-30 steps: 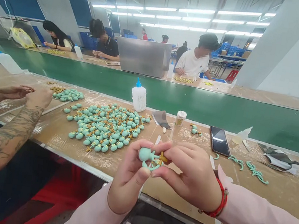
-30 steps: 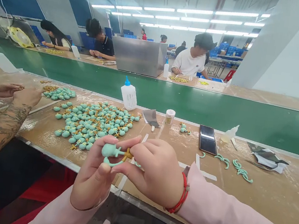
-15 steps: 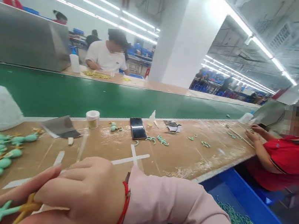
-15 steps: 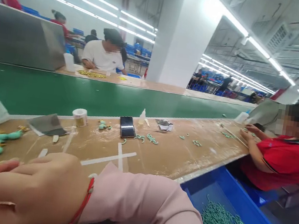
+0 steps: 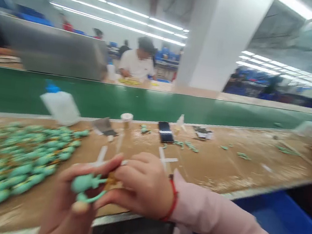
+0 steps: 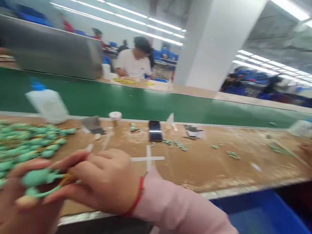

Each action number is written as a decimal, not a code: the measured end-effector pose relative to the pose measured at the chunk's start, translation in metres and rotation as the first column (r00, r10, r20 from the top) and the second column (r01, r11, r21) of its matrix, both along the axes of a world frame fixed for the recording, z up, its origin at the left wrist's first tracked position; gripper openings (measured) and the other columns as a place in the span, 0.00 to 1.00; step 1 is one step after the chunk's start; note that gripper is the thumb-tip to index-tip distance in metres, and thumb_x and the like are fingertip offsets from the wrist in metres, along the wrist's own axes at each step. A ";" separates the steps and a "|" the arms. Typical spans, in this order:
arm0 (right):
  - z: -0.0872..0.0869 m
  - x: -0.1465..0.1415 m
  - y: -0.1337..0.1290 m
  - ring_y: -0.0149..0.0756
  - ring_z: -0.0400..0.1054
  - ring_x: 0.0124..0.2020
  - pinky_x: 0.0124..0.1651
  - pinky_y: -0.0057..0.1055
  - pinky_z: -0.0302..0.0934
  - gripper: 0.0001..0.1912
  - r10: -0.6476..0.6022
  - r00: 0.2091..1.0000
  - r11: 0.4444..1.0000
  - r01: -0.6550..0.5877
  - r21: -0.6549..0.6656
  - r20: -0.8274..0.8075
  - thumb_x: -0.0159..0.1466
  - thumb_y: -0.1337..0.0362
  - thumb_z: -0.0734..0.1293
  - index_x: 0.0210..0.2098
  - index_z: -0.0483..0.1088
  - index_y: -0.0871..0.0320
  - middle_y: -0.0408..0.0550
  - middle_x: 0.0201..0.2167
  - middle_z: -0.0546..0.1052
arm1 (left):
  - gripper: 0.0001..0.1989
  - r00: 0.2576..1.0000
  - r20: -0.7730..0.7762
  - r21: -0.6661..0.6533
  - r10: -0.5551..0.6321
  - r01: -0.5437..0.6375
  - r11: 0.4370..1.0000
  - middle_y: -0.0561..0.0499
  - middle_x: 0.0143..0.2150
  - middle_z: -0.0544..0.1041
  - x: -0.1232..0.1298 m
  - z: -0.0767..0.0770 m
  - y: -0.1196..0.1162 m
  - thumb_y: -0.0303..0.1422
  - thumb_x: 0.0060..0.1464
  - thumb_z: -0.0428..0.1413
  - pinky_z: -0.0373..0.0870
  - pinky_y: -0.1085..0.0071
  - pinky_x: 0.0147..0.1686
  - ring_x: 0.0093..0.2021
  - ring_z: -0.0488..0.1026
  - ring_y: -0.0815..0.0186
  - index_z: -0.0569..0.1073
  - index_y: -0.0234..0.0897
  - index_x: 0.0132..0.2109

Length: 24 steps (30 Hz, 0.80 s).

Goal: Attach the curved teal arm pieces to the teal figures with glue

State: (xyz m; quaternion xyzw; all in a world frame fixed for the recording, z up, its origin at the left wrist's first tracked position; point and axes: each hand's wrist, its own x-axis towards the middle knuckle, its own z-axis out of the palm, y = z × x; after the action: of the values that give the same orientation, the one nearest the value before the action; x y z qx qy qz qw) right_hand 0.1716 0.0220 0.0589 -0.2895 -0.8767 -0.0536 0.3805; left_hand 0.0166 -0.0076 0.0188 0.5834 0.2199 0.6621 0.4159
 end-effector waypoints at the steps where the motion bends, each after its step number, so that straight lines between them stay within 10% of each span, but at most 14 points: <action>1: 0.001 0.002 -0.004 0.31 0.67 0.26 0.30 0.31 0.55 0.25 -0.011 0.998 0.998 0.014 0.054 -0.055 0.67 0.41 0.59 0.28 0.67 0.56 0.42 0.21 0.73 | 0.13 0.999 0.034 -0.039 -0.036 0.038 0.999 0.50 0.54 0.80 0.003 0.003 -0.004 0.38 0.61 0.53 0.80 0.61 0.46 0.57 0.75 0.53 0.70 0.50 0.53; 8: 0.001 0.014 0.003 0.34 0.60 0.25 0.31 0.34 0.50 0.17 0.039 0.991 0.978 -0.063 0.198 0.126 0.72 0.63 0.58 0.27 0.67 0.58 0.45 0.23 0.71 | 0.17 0.999 0.019 -0.139 -0.032 0.035 0.990 0.40 0.59 0.76 -0.003 -0.013 -0.010 0.43 0.62 0.52 0.72 0.52 0.51 0.58 0.71 0.50 0.67 0.45 0.55; 14: -0.008 0.007 0.031 0.33 0.60 0.25 0.30 0.33 0.47 0.19 0.101 0.979 0.994 -0.093 -0.049 0.175 0.72 0.60 0.56 0.28 0.68 0.59 0.45 0.22 0.72 | 0.10 0.950 -0.236 -0.183 0.204 -0.249 0.951 0.44 0.49 0.80 -0.019 -0.014 0.009 0.37 0.62 0.54 0.68 0.61 0.51 0.52 0.74 0.55 0.73 0.41 0.48; 19: -0.018 0.008 0.066 0.35 0.62 0.26 0.30 0.33 0.48 0.19 0.077 0.973 0.987 -0.043 -0.158 0.219 0.70 0.56 0.59 0.28 0.69 0.59 0.46 0.23 0.72 | 0.15 0.678 -0.729 -0.239 0.096 -0.383 0.892 0.49 0.32 0.77 -0.054 -0.021 0.039 0.42 0.63 0.50 0.67 0.66 0.35 0.34 0.72 0.60 0.74 0.38 0.35; 24: -0.030 0.033 0.095 0.37 0.66 0.29 0.34 0.33 0.53 0.15 0.013 0.987 0.965 0.029 -0.261 0.157 0.70 0.59 0.59 0.30 0.69 0.58 0.47 0.25 0.73 | 0.11 0.481 -0.875 -0.291 -0.056 -0.429 0.855 0.55 0.23 0.74 -0.078 -0.047 0.037 0.39 0.51 0.60 0.63 0.69 0.27 0.25 0.69 0.63 0.74 0.39 0.25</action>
State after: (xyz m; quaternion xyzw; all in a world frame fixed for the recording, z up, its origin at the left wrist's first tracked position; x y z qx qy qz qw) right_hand 0.2046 0.1168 0.0293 -0.3356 -0.9022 0.0388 0.2681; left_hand -0.0616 0.0292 -0.0285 0.6840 0.6156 0.2496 0.3015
